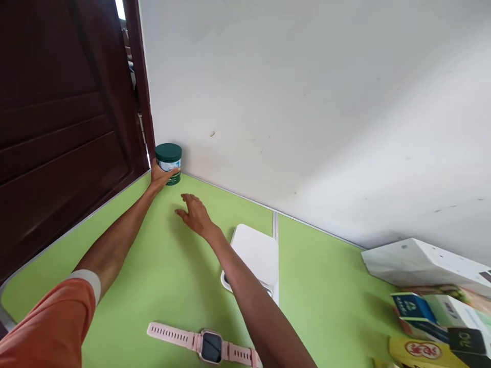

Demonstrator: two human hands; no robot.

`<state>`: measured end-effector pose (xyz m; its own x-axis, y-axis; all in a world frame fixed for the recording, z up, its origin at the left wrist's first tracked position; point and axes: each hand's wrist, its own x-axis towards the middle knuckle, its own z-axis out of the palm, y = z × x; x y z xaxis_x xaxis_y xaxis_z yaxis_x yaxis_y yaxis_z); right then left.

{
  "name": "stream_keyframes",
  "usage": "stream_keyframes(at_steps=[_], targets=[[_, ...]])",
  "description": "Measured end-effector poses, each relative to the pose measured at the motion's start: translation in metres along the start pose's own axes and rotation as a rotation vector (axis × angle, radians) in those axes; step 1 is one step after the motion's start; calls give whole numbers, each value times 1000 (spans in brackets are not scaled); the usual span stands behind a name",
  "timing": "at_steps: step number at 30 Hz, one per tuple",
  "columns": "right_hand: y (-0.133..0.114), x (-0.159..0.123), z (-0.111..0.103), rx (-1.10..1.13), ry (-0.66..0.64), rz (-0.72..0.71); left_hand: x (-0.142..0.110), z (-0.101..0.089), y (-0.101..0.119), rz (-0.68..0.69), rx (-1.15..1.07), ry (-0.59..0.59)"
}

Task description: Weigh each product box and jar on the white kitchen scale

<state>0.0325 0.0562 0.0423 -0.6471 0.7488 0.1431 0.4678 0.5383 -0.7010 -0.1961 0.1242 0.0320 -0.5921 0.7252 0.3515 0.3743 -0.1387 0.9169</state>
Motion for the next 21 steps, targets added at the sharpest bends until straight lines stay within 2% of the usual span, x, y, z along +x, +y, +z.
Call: stream_keyframes(at_steps=[3, 5, 8, 10, 13, 16, 19, 21], targets=[[7, 26, -2, 129, 94, 81, -3, -7, 0, -30, 17, 2], [10, 36, 0, 180, 130, 120, -16, -16, 3, -14, 19, -63], [11, 38, 11, 190, 148, 190, -48, -33, 10, 24, 7, -215], [9, 30, 19, 191, 161, 185, -71, -46, 14, 44, -14, -309], [1, 12, 30, 246, 163, 98, -99, -63, 18, 43, -52, -428], [-11, -10, 34, 295, 181, 112, -118, -72, 26, 27, -36, -472], [-19, -34, 27, 305, 226, 140, -135, -72, 46, 46, 15, -459], [-23, -55, 13, 307, 287, 116, -148, -66, 66, 81, -5, -474]])
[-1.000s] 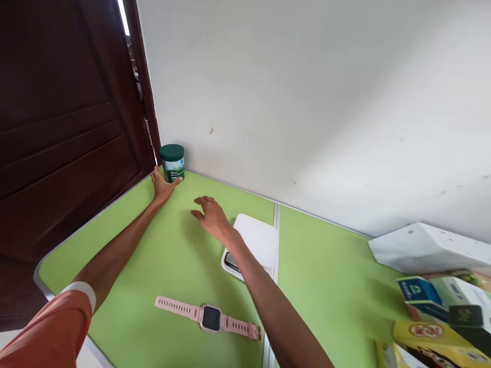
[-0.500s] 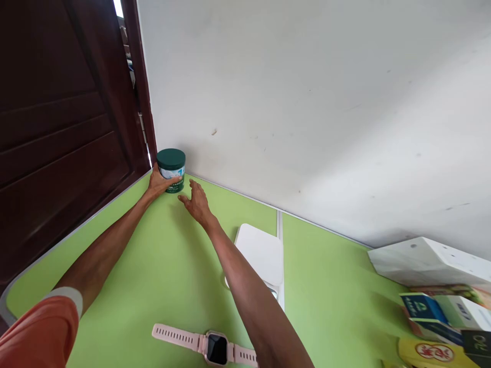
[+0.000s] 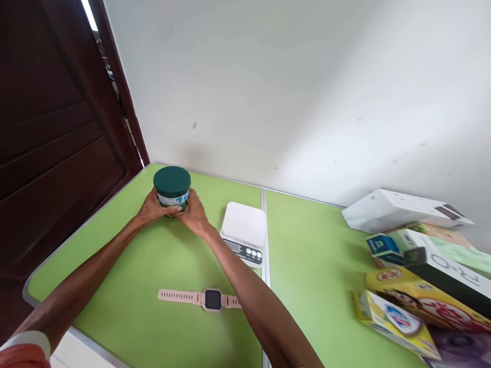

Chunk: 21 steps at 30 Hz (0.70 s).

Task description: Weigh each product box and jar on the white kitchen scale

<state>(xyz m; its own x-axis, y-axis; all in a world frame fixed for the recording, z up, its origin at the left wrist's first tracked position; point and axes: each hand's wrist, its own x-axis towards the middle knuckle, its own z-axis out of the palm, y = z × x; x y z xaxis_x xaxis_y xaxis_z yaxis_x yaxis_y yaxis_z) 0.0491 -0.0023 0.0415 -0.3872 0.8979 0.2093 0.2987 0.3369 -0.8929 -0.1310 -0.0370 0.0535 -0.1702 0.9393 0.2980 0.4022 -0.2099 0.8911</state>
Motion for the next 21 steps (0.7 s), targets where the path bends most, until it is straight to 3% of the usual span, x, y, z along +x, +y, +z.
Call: stream_keyframes(at_steps=[3, 6, 11, 16, 21], targets=[[-11, -29, -41, 11, 105, -75, -8, 28, 40, 75, -26, -34], [-17, -62, -90, -29, 192, -112, -14, 68, 77, 138, -31, -92], [-4, -110, -155, -203, 302, 16, -21, 139, 101, 170, -146, -266], [22, -124, -177, -231, 316, 78, -22, 179, 91, 167, -233, -361], [33, -121, -178, -183, 294, 96, -18, 183, 88, 108, -171, -371]])
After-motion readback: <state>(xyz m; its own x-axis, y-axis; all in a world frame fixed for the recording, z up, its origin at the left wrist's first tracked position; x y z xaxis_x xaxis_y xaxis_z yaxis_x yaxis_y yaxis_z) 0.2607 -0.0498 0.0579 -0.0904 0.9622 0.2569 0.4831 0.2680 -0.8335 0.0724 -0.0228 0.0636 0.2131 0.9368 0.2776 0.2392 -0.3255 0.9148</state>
